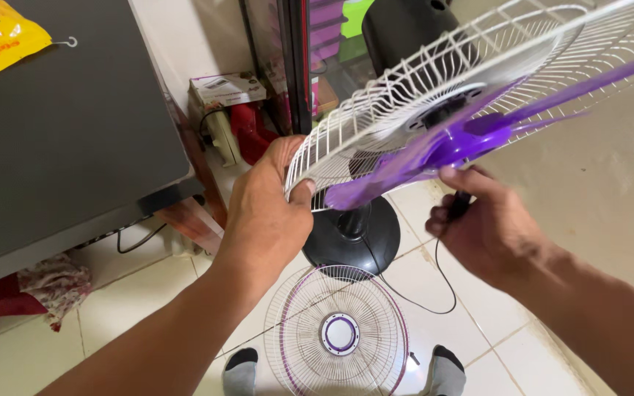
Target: The person disassembles a standing electric fan by removing the front grille, fan blades, and rear grille. They then reassemble the fan by reinstalling the rear grille, fan blades, and front grille.
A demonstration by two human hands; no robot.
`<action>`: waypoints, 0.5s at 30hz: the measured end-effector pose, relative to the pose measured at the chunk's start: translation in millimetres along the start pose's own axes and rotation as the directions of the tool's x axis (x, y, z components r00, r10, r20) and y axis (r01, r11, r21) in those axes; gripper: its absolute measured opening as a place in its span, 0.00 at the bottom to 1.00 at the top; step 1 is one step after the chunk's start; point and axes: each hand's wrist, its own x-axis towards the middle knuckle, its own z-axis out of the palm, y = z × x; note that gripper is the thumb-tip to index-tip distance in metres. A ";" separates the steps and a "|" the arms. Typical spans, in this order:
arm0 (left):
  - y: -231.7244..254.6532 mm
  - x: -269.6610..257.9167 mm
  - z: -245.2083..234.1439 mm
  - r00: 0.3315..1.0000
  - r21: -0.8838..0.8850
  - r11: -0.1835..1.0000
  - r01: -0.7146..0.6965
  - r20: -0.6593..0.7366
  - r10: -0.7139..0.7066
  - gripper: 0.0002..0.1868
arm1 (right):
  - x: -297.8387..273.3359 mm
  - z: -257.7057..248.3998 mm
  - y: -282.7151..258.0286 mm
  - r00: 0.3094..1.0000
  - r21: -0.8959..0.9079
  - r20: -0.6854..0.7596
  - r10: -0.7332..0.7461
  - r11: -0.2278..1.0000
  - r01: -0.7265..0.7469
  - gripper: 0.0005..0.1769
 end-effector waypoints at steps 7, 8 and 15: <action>1.7 7.3 4.9 0.999 -0.033 0.999 -0.001 -0.036 0.000 0.19 | 32.1 10.4 -6.3 0.973 -0.394 -0.124 -0.193 0.910 0.130 0.61; 0.8 7.5 5.9 1.000 -0.070 0.998 -0.006 -0.030 0.004 0.19 | 32.6 11.6 -7.1 0.972 -0.415 -0.142 -0.187 0.903 0.114 0.62; -7.8 15.6 12.9 0.994 -0.004 0.997 -0.082 -0.079 0.082 0.14 | 25.5 12.2 -19.3 0.956 -0.654 -0.147 -0.255 0.750 0.099 0.69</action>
